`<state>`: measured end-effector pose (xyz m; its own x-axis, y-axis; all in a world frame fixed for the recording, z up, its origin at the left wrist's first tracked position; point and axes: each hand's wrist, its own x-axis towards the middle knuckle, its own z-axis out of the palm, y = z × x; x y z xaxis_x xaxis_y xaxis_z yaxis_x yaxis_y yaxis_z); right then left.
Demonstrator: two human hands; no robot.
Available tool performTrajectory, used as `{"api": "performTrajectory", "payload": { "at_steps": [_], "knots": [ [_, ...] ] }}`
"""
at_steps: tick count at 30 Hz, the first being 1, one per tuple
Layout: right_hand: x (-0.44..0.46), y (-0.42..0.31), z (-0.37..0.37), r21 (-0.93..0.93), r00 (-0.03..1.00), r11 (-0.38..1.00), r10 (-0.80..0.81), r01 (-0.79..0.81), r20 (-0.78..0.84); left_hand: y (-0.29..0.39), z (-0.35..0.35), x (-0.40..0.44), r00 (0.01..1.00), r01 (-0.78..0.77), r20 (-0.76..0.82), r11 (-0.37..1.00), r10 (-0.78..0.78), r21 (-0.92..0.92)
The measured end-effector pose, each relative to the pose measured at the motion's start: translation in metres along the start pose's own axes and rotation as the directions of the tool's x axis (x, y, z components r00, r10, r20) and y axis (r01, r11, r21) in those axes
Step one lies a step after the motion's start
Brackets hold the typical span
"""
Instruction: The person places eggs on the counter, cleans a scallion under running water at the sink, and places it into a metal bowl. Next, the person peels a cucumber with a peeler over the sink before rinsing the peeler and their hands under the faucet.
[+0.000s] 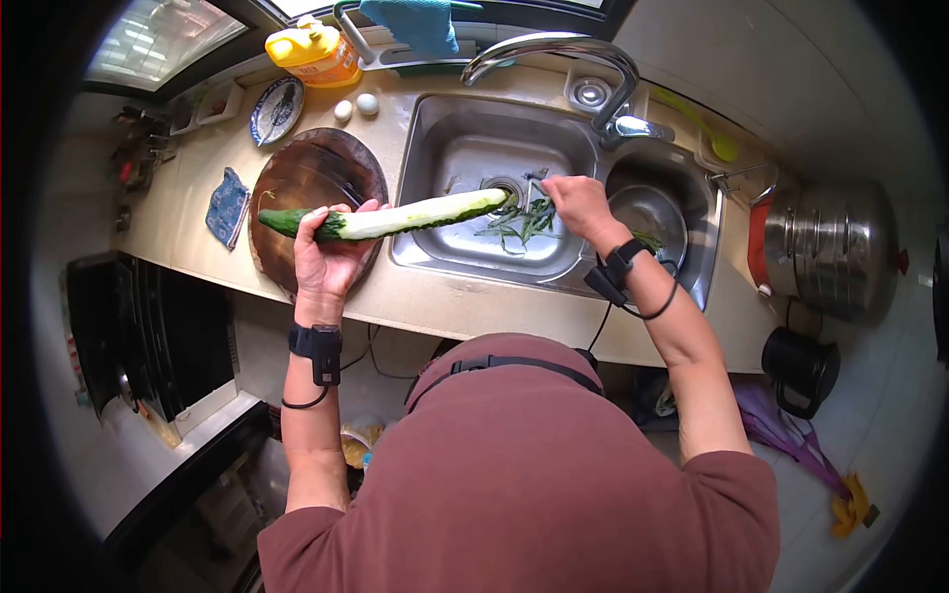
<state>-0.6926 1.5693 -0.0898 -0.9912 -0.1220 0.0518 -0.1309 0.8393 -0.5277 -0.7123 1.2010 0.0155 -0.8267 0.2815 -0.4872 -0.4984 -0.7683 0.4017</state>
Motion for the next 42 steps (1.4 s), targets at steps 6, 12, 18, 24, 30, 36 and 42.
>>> {"api": "performTrajectory", "payload": {
  "at_steps": [6,12,18,24,30,36,42],
  "knots": [
    [0.002,-0.039,-0.003,0.887,0.906,0.200,0.182,-0.415,0.383,-0.017,0.010,-0.001,0.997,-0.002,-0.082,1.000,0.002,0.000],
    [-0.002,-0.044,0.042,0.887,0.893,0.125,0.130,-0.445,0.430,-0.037,0.016,-0.002,0.987,0.014,0.162,1.000,-0.015,0.002],
    [-0.003,-0.039,0.024,0.747,0.744,0.077,0.203,-0.660,0.637,-0.036,0.011,-0.005,0.924,-0.173,0.381,0.863,-0.024,0.474],
    [-0.003,-0.038,0.024,0.701,0.791,0.366,0.292,-0.612,0.537,-0.044,0.028,0.002,0.968,-0.024,0.243,0.947,-0.058,0.321],
    [0.009,-0.073,0.002,0.157,0.998,0.986,0.059,-0.053,-0.033,-0.060,0.015,0.014,0.998,0.023,0.057,0.964,-0.040,0.265],
    [0.015,-0.137,-0.011,0.155,0.989,0.977,-0.142,0.147,-0.044,-0.062,0.017,0.015,0.993,0.038,0.094,0.955,-0.068,0.293],
    [-0.008,-0.035,0.011,-0.124,0.980,0.992,0.041,-0.017,0.195,-0.046,0.012,0.009,0.992,0.007,0.126,0.979,-0.033,0.205]
  ]
}}
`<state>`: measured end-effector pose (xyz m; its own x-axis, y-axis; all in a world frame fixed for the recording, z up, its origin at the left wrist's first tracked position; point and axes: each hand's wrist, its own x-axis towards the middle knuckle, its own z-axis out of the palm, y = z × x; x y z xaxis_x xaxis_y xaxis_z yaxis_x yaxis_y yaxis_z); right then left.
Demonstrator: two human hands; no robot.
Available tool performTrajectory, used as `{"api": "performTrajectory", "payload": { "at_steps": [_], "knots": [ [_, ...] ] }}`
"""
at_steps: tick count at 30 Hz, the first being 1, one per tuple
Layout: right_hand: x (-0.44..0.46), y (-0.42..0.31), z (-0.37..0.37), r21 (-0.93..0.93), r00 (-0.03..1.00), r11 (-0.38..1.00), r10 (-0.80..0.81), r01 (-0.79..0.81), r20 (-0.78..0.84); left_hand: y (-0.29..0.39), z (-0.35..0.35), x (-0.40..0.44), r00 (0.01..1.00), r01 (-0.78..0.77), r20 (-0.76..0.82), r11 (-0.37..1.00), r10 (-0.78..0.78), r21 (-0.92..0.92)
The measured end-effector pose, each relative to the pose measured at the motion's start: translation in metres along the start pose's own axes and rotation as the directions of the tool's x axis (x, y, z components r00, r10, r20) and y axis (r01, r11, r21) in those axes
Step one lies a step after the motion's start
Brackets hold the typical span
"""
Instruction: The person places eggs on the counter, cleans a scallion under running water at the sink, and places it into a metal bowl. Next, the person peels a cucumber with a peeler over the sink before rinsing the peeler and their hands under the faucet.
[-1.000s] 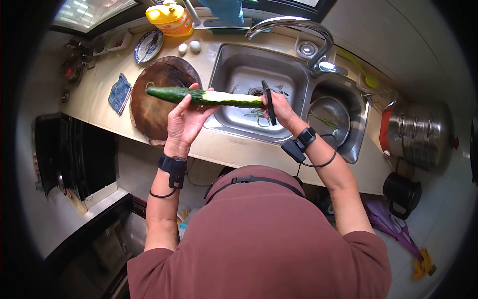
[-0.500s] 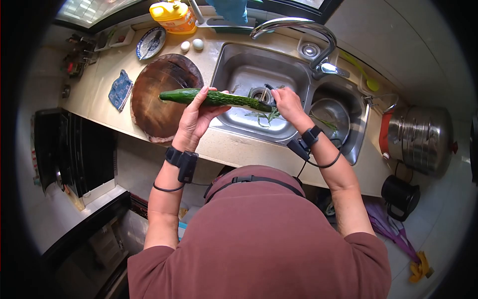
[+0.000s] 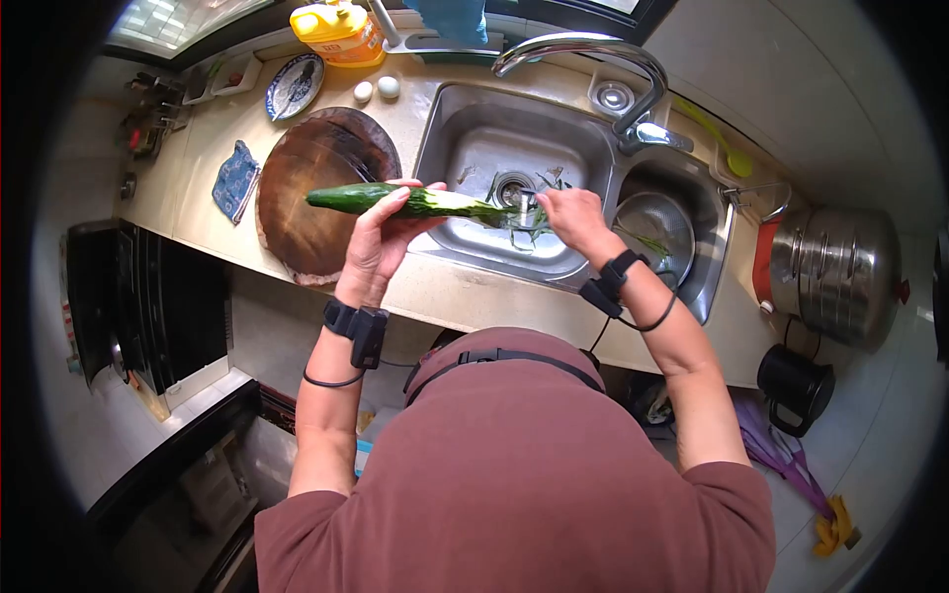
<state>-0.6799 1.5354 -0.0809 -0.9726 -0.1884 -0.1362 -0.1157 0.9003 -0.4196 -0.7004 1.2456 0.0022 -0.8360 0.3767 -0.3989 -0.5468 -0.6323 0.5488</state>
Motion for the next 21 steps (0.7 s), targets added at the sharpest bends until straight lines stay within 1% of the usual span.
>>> {"api": "performTrajectory", "payload": {
  "at_steps": [2,4,5,8,10,12,13,15,16,18,20,21],
  "knots": [
    [-0.013,0.022,0.007,-0.011,0.996,0.996,0.089,-0.089,-0.017,0.007,0.001,-0.002,1.000,-0.010,-0.017,1.000,0.010,0.014],
    [-0.014,0.027,0.002,-0.045,0.982,0.983,0.176,-0.179,-0.062,0.009,0.002,-0.001,1.000,0.007,-0.020,1.000,-0.007,-0.020],
    [-0.011,0.028,0.000,-0.054,0.979,0.981,0.182,-0.187,-0.088,0.008,0.004,-0.001,1.000,0.014,-0.023,0.999,-0.015,-0.035],
    [-0.004,-0.011,-0.023,0.123,0.956,0.992,0.068,-0.034,-0.286,0.001,0.008,0.003,0.997,0.035,-0.060,0.997,-0.039,-0.071],
    [0.002,-0.048,-0.035,0.146,0.930,0.981,-0.066,0.126,-0.362,-0.007,0.010,0.009,0.994,0.038,-0.099,0.995,-0.047,-0.093],
    [0.008,-0.085,-0.044,0.090,0.909,0.972,-0.166,0.216,-0.383,-0.016,0.013,0.013,0.987,0.035,-0.154,0.993,-0.053,-0.116],
    [0.012,-0.093,-0.041,0.063,0.901,0.973,-0.179,0.221,-0.396,-0.018,0.018,0.012,0.985,0.009,-0.173,0.994,-0.029,-0.113],
    [0.016,-0.102,-0.037,0.007,0.884,0.973,-0.208,0.232,-0.418,-0.014,0.016,0.015,0.982,0.021,-0.182,0.993,-0.041,-0.114],
    [0.017,-0.094,-0.033,0.014,0.895,0.979,-0.183,0.206,-0.406,-0.013,0.016,0.015,0.981,0.025,-0.188,0.993,-0.047,-0.116],
    [0.019,-0.056,-0.016,0.023,0.913,0.987,-0.140,0.161,-0.382,-0.009,0.014,0.010,0.978,-0.004,-0.206,0.993,-0.021,-0.119],
    [0.008,-0.003,0.004,-0.048,0.951,0.998,-0.053,0.040,-0.306,-0.003,0.005,0.007,0.978,-0.027,-0.209,0.990,-0.003,-0.140],
    [0.001,0.016,0.011,-0.071,0.966,0.996,0.031,-0.051,-0.255,0.000,0.005,0.004,0.972,-0.075,-0.229,0.993,0.052,-0.094]
  ]
}}
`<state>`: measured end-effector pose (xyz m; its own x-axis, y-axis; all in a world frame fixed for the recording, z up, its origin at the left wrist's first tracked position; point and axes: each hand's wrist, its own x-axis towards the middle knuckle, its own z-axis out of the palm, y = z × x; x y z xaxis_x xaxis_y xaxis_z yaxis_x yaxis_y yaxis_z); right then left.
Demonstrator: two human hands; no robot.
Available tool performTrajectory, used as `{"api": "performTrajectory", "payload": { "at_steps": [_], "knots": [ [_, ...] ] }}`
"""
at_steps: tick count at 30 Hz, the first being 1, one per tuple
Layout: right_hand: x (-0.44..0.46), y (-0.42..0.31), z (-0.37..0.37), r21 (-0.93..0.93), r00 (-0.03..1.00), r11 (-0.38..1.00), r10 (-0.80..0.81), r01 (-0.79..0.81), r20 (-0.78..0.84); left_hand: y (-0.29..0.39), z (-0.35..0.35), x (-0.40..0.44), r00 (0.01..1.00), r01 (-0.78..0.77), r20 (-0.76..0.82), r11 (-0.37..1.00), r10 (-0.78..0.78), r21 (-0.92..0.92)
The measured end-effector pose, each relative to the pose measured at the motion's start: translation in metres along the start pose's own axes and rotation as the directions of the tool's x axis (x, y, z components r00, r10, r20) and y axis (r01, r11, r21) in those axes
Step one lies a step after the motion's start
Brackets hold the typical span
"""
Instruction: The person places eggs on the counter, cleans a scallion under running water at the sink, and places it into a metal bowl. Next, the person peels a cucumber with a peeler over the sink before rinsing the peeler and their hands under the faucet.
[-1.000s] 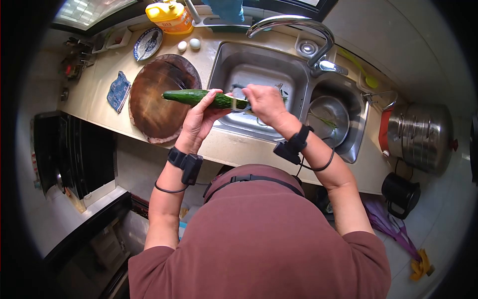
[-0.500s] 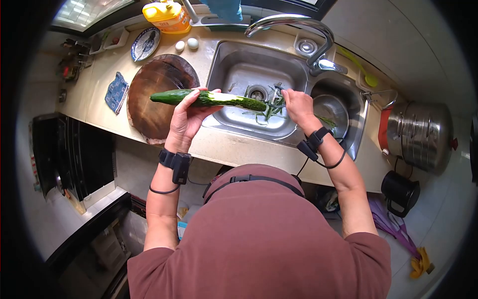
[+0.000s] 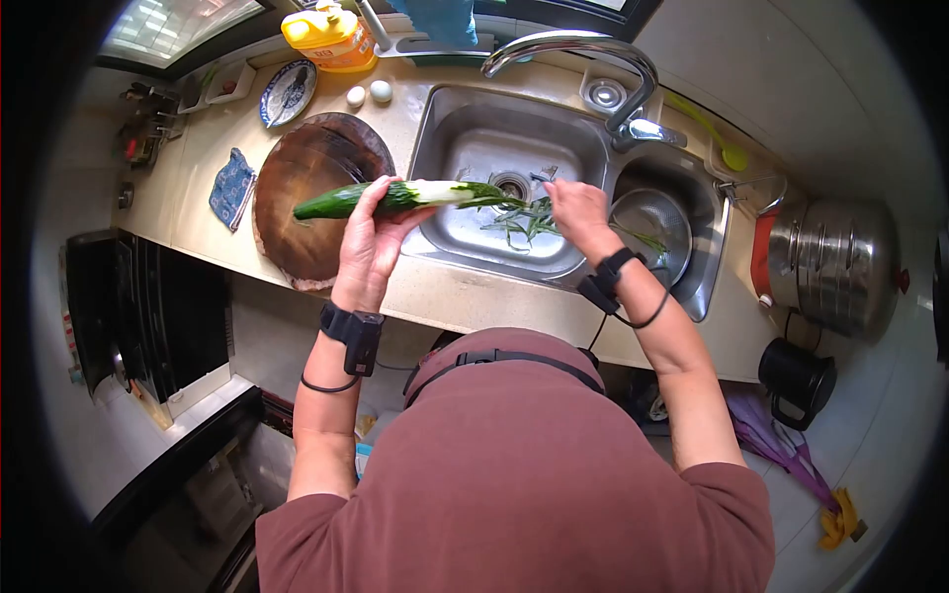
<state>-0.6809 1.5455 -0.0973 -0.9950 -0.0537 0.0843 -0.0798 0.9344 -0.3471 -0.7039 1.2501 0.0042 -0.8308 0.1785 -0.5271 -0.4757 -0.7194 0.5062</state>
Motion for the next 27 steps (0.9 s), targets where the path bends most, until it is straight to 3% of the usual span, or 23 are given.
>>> {"api": "performTrajectory", "payload": {
  "at_steps": [1,4,9,12,15,18,21,24,27],
  "knots": [
    [-0.007,0.006,-0.001,-0.049,0.995,0.995,0.086,-0.083,0.060,0.003,-0.004,0.001,1.000,-0.004,0.008,1.000,0.004,-0.015],
    [-0.013,0.006,-0.014,-0.014,0.988,0.988,0.153,-0.153,0.035,0.007,-0.012,0.004,1.000,0.013,0.018,0.999,-0.012,-0.037],
    [0.007,-0.050,-0.046,0.306,0.999,0.951,-0.035,0.036,-0.006,0.002,0.005,-0.004,0.992,0.101,0.084,0.995,-0.099,-0.018],
    [0.018,-0.089,-0.063,0.316,0.988,0.937,-0.149,0.150,-0.026,0.003,0.014,-0.009,0.985,0.119,0.127,0.993,-0.117,-0.008],
    [0.019,-0.068,-0.039,0.314,0.993,0.942,-0.117,0.116,-0.014,0.010,0.013,-0.011,0.982,0.112,0.156,0.994,-0.110,-0.007],
    [0.003,0.005,0.004,0.021,0.955,0.999,0.020,-0.027,0.295,0.022,-0.002,-0.011,0.987,0.066,0.147,0.997,-0.070,0.036],
    [-0.009,0.020,0.001,0.218,0.969,0.958,0.141,-0.185,0.202,0.031,-0.009,-0.011,0.985,0.095,0.147,0.994,-0.087,-0.053],
    [-0.005,0.013,-0.003,0.624,0.831,0.564,0.242,-0.541,0.502,0.029,-0.004,-0.010,0.969,0.115,0.224,0.993,-0.104,-0.039],
    [0.000,-0.012,0.002,0.781,0.779,-0.101,0.070,-0.616,0.623,0.025,-0.004,-0.008,0.959,0.135,0.252,0.991,-0.130,-0.001]
  ]
}}
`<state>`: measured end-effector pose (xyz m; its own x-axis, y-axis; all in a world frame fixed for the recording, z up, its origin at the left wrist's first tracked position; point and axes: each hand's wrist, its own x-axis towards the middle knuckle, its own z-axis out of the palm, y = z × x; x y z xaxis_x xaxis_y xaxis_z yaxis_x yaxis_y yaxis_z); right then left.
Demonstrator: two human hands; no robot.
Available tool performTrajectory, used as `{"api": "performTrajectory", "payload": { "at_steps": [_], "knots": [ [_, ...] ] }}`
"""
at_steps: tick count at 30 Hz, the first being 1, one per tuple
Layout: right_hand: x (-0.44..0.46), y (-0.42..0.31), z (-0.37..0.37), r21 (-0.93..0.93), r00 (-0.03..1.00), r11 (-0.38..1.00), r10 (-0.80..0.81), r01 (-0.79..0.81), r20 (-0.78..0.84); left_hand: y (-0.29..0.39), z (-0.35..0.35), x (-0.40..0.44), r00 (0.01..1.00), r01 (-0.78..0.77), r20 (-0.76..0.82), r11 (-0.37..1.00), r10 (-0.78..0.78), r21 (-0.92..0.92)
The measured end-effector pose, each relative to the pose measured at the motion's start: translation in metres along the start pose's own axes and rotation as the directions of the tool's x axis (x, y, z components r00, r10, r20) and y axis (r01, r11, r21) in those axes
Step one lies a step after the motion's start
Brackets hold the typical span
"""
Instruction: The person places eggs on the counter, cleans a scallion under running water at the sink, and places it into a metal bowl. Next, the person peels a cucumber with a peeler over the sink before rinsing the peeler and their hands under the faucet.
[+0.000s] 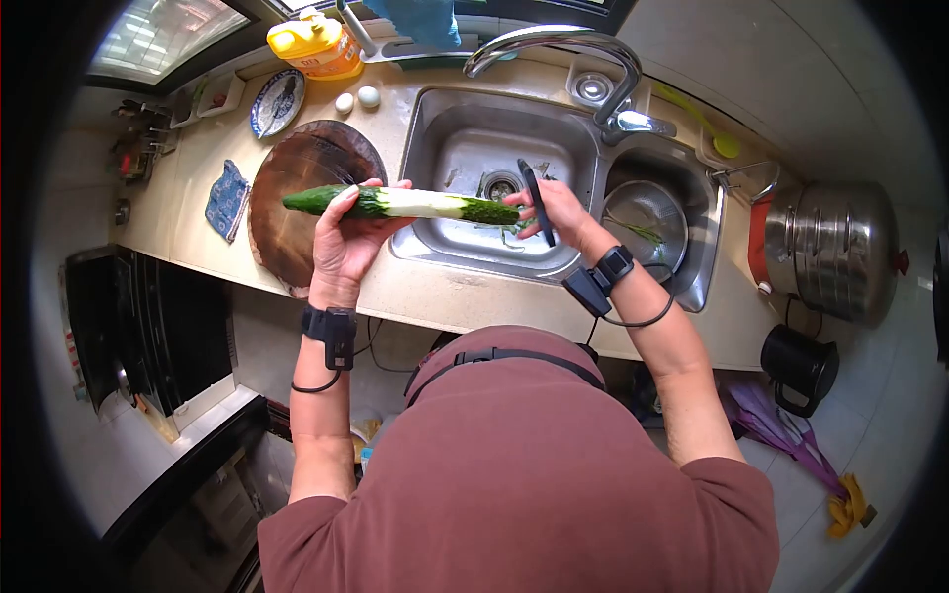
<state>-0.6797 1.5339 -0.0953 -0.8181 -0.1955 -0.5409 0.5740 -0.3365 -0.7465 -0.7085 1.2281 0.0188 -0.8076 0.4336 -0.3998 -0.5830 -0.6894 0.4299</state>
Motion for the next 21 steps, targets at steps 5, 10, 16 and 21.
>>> {"api": "performTrajectory", "payload": {
  "at_steps": [5,10,16,21],
  "knots": [
    [-0.006,-0.001,0.037,-0.045,0.995,0.997,-0.073,0.071,-0.061,-0.027,-0.003,0.012,0.994,-0.027,0.105,0.999,0.025,0.018],
    [-0.015,-0.008,0.049,-0.221,0.981,0.967,-0.158,0.131,-0.112,-0.042,0.014,0.013,0.986,0.016,0.160,0.976,-0.051,0.216],
    [-0.008,-0.011,0.040,-0.556,0.941,0.798,-0.329,0.232,-0.079,-0.043,0.006,0.016,0.999,0.053,-0.009,0.984,-0.053,0.170],
    [-0.025,-0.033,0.063,-0.900,0.820,0.298,-0.563,0.318,0.103,-0.050,0.000,0.017,0.999,0.016,-0.046,0.989,-0.009,0.145]
  ]
}}
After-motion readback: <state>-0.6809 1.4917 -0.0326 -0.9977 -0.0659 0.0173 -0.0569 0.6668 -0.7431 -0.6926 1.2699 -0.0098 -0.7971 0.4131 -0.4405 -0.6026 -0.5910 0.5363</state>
